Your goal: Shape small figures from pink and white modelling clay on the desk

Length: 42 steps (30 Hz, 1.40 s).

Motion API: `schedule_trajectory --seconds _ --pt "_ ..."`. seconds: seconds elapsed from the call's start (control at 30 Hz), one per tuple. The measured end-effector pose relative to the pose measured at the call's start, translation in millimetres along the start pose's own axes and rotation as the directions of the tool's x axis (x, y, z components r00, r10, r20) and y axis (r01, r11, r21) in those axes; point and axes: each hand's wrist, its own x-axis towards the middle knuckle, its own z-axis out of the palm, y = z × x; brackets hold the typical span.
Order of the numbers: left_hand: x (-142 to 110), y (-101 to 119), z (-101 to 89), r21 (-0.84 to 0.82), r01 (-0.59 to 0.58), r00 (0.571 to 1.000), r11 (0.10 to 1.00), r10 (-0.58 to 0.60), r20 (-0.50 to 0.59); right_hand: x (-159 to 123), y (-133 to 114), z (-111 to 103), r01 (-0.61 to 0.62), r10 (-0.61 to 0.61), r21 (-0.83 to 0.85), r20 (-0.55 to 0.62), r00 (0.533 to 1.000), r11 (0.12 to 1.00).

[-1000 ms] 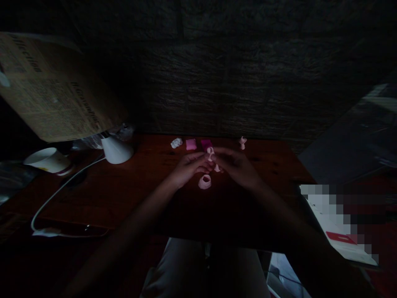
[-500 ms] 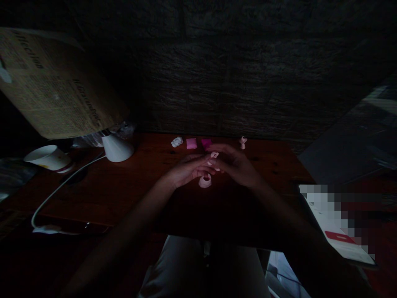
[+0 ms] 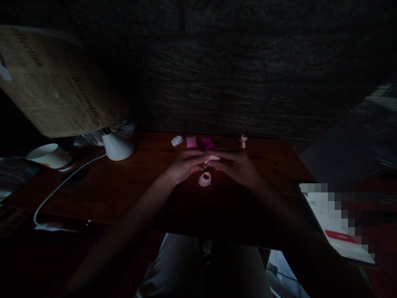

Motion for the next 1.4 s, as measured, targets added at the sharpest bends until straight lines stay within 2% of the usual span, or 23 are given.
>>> schedule_trajectory --seconds 0.13,0.27,0.43,0.53,0.63,0.8,0.97,1.17,1.3,1.4 --pt "0.9 0.4 3.1 0.049 -0.041 0.999 0.998 0.043 -0.030 -0.8 0.1 -2.3 -0.049 0.048 -0.067 -0.018 0.999 0.997" --pt "1.7 -1.6 4.2 0.199 -0.143 0.988 0.970 0.150 -0.025 -1.1 -0.1 -4.2 -0.116 0.110 -0.110 -0.060 0.992 0.987" --pt "2.7 -5.5 2.0 0.295 -0.256 0.960 0.921 0.277 -0.031 -1.2 0.9 0.3 -0.229 0.235 0.087 -0.069 0.969 0.970" --pt "3.4 -5.3 0.8 0.272 -0.222 0.971 0.936 0.237 -0.021 -0.4 2.3 2.9 -0.266 0.278 0.195 -0.037 0.960 0.944" --pt "2.9 -3.4 0.7 0.217 -0.171 0.985 0.961 0.173 0.010 1.2 0.8 1.1 -0.259 0.266 0.270 0.013 0.964 0.927" --pt "1.8 -2.5 -0.5 0.175 -0.140 0.990 0.975 0.143 -0.005 1.8 -4.4 -6.5 -0.264 0.232 0.272 0.143 0.962 0.925" --pt "2.8 -6.6 -2.4 0.211 -0.216 0.975 0.953 0.221 0.001 -0.3 -2.3 -5.0 -0.273 0.268 0.245 0.057 0.962 0.930" --pt "2.4 -6.4 1.9 0.255 -0.250 0.964 0.934 0.265 -0.028 1.4 -1.6 0.0 -0.295 0.312 0.319 -0.002 0.950 0.900" --pt "1.6 -6.1 4.7 0.388 -0.299 0.937 0.872 0.345 -0.051 4.1 0.0 2.0 -0.346 0.391 0.339 -0.073 0.918 0.875" --pt "2.0 -7.2 5.7 0.442 -0.352 0.910 0.825 0.413 -0.045 4.1 2.9 6.3 -0.357 0.437 0.358 -0.174 0.882 0.863"
